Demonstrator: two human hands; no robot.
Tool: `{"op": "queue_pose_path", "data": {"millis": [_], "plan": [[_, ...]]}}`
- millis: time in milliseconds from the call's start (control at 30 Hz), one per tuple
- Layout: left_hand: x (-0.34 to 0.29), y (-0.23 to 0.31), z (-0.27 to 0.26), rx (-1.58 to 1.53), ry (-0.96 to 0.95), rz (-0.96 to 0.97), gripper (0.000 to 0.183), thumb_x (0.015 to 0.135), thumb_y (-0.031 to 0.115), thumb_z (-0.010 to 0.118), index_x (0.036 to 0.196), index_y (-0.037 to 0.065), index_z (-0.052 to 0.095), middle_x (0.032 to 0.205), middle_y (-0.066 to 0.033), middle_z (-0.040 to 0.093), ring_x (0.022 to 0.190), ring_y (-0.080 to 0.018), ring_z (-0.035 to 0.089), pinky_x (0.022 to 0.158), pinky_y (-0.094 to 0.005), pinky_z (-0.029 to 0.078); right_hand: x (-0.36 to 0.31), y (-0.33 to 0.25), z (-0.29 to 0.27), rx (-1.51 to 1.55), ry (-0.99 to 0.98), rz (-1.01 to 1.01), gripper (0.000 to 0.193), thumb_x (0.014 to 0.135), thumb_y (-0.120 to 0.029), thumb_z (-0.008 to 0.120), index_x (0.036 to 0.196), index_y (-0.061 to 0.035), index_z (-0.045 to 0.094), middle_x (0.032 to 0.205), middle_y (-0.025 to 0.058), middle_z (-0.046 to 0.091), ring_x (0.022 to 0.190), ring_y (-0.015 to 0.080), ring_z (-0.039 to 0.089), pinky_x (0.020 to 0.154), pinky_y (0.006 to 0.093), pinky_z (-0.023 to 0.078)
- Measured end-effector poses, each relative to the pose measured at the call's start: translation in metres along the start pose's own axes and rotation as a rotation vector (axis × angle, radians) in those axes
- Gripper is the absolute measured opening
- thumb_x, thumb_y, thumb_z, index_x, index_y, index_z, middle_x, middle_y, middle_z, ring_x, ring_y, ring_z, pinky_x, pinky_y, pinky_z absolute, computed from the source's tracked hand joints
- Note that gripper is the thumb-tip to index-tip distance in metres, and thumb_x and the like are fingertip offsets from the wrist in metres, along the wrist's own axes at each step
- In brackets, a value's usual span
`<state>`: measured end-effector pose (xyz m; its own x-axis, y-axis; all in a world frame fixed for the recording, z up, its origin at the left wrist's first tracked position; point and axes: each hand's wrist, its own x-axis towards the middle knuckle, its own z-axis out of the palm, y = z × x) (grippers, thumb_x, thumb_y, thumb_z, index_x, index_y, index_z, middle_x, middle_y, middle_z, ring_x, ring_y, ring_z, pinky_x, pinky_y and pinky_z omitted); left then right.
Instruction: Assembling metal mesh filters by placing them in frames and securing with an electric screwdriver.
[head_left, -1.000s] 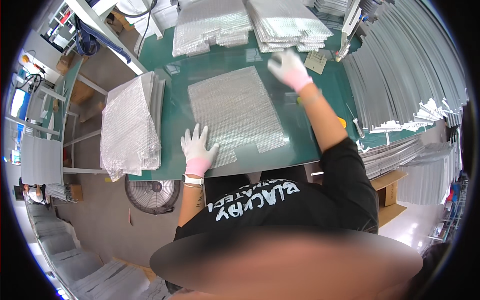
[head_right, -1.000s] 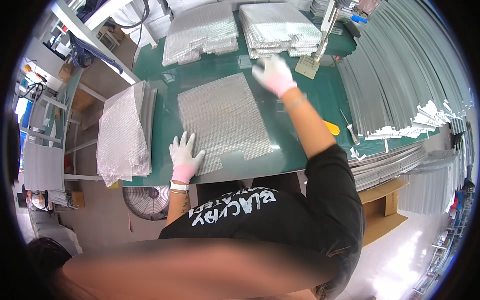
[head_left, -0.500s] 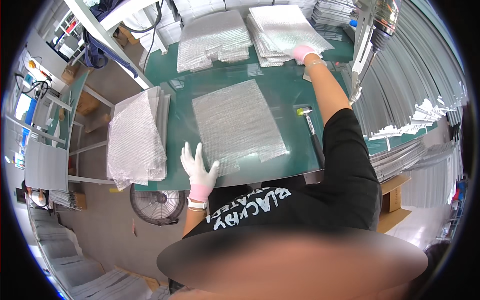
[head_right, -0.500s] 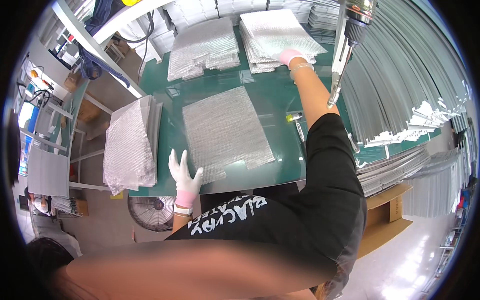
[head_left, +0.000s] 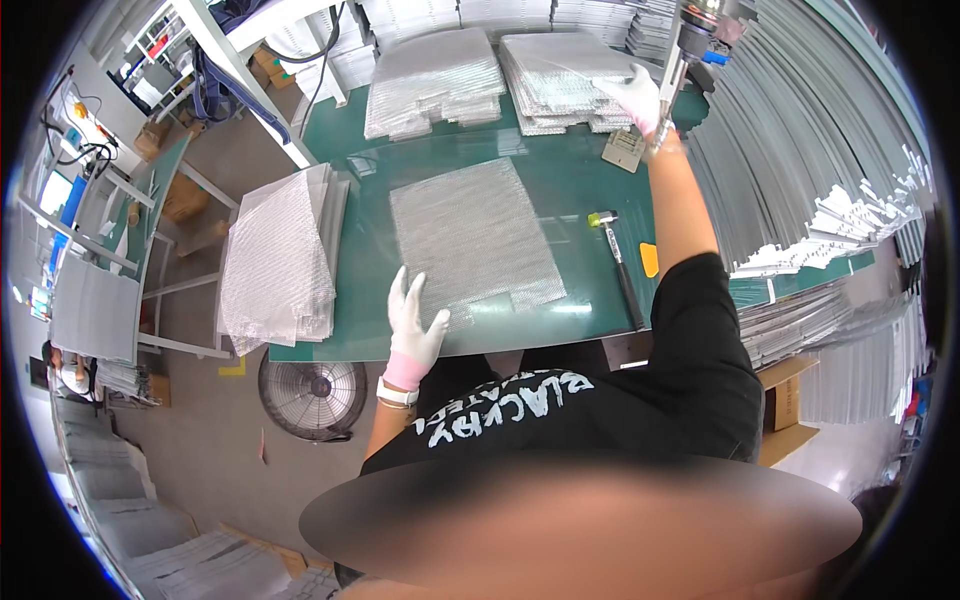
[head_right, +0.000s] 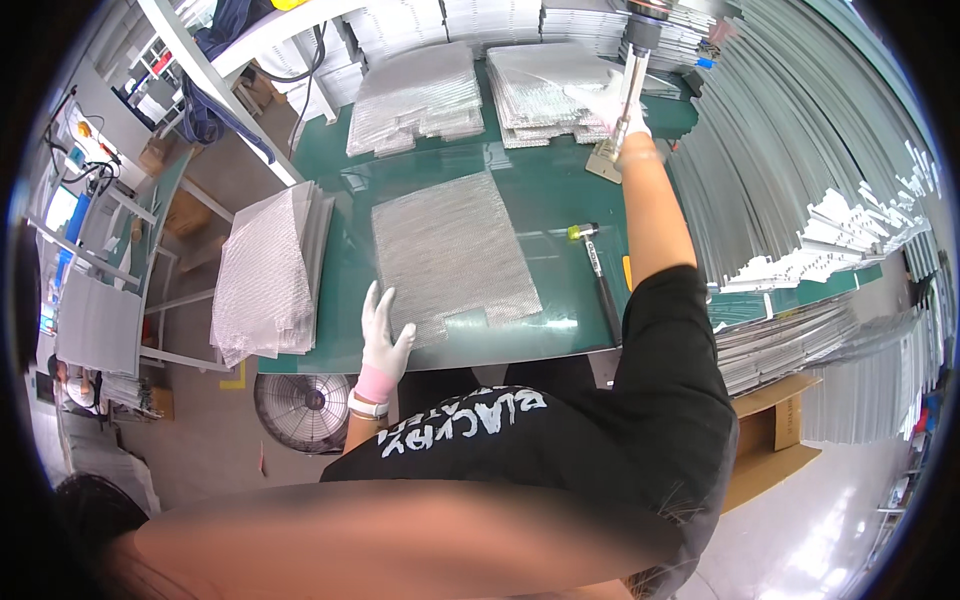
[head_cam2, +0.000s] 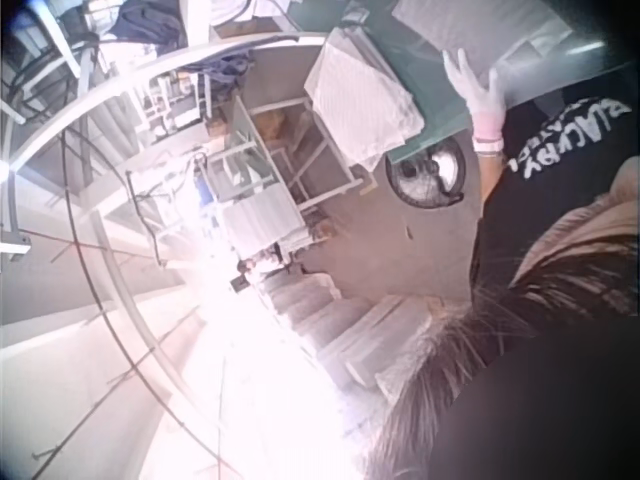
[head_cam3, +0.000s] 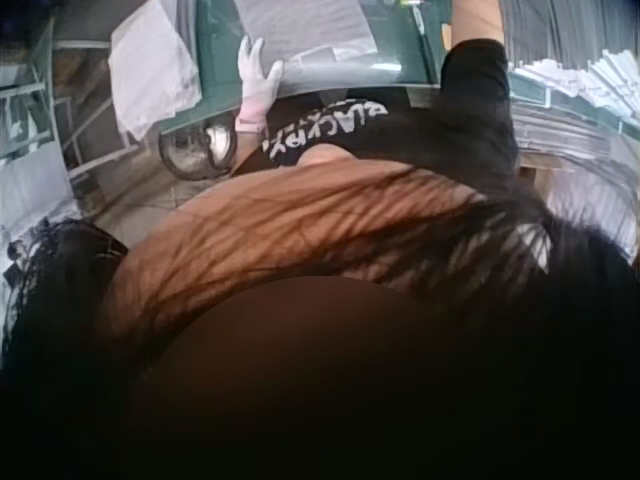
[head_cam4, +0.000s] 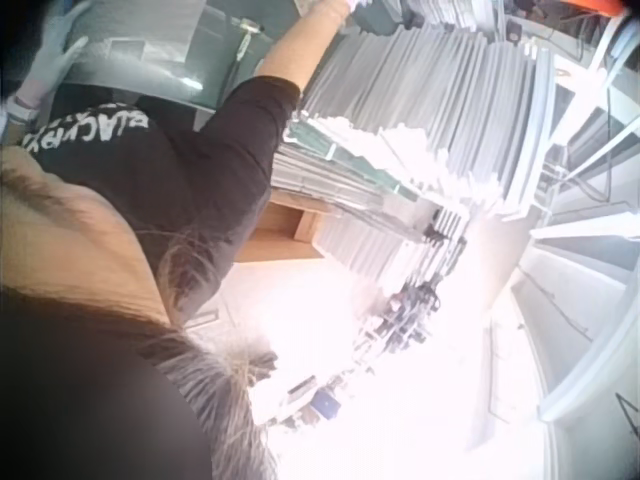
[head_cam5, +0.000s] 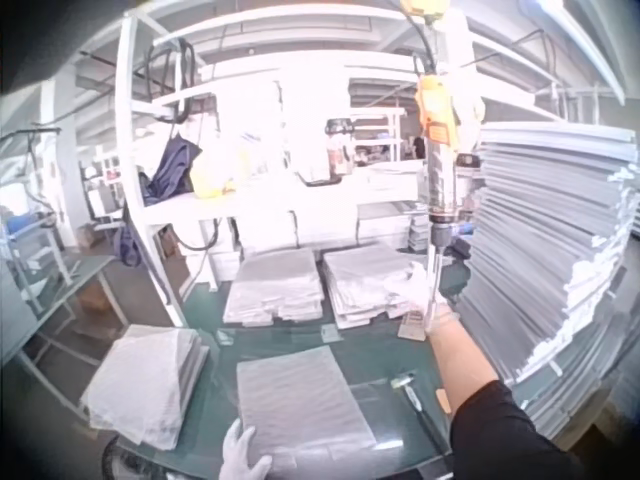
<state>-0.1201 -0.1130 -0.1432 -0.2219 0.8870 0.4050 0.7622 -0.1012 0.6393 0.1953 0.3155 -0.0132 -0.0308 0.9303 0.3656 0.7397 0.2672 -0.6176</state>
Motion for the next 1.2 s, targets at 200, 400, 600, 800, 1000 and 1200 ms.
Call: {"op": "queue_pose_path", "data": {"millis": [200,400,600,800,1000,1200], "plan": [[0.026,0.014,0.023,-0.285,-0.157,0.008,0.060,0.092,0.022,0.067,0.145,0.005,0.045,0.158,-0.0219,0.028,0.147,-0.0371,0.028,0.120,-0.0458,0.024,-0.074,0.027,0.042,1.183,-0.033,0.264,0.041,0.086,-0.001,0.072,0.123,0.0005,0.054,0.094,0.0116,0.063,0.074,0.0163,0.062,0.064,0.0294,0.054],[0.046,0.037,0.046,-0.377,-0.285,0.022,0.055,0.094,0.024,0.065,0.143,0.005,0.048,0.156,-0.0202,0.032,0.146,-0.0349,0.032,0.119,-0.0431,0.026,-0.075,0.041,0.050,1.599,0.121,0.366,0.024,0.093,0.007,0.055,0.117,0.0004,0.057,0.094,0.0104,0.063,0.072,0.0195,0.063,0.067,0.0329,0.055],[0.037,0.028,0.054,-0.822,-0.440,-0.116,0.058,0.098,0.031,0.061,0.144,0.000,0.045,0.152,-0.0184,0.041,0.142,-0.0307,0.040,0.118,-0.0418,0.030,-0.161,-0.016,0.009,1.375,0.009,-0.088,0.039,0.091,0.001,0.063,0.130,0.0025,0.059,0.100,0.0045,0.064,0.093,0.0136,0.061,0.087,0.0298,0.053],[0.031,0.069,0.053,-1.135,0.022,0.023,0.046,0.104,0.019,0.051,0.144,0.000,0.043,0.139,-0.0187,0.055,0.125,-0.0289,0.056,0.115,-0.0432,0.037,-0.316,-0.062,0.018,1.143,-0.424,-0.069,0.042,0.087,0.005,0.059,0.129,0.0029,0.061,0.132,0.0124,0.063,0.119,0.0168,0.059,0.100,0.0299,0.048],[0.026,0.075,0.022,-1.064,0.474,-0.321,0.038,0.106,0.012,0.045,0.142,0.004,0.045,0.135,-0.0184,0.057,0.107,-0.0266,0.067,0.087,-0.0339,0.057,-0.327,-0.067,0.008,1.104,-0.353,0.087,0.027,0.092,0.004,0.058,0.117,0.0037,0.068,0.109,0.0097,0.072,0.096,0.0149,0.068,0.087,0.0267,0.053],[0.017,0.032,-0.034,-0.907,0.302,-0.308,0.042,0.102,0.006,0.051,0.142,-0.005,0.044,0.122,-0.0140,0.065,0.104,-0.0176,0.064,0.093,-0.0287,0.051,-0.291,-0.047,-0.010,0.602,0.199,-0.209,0.045,0.090,-0.001,0.063,0.134,0.0019,0.055,0.120,0.0115,0.063,0.107,0.0166,0.059,0.096,0.0296,0.046]]}}
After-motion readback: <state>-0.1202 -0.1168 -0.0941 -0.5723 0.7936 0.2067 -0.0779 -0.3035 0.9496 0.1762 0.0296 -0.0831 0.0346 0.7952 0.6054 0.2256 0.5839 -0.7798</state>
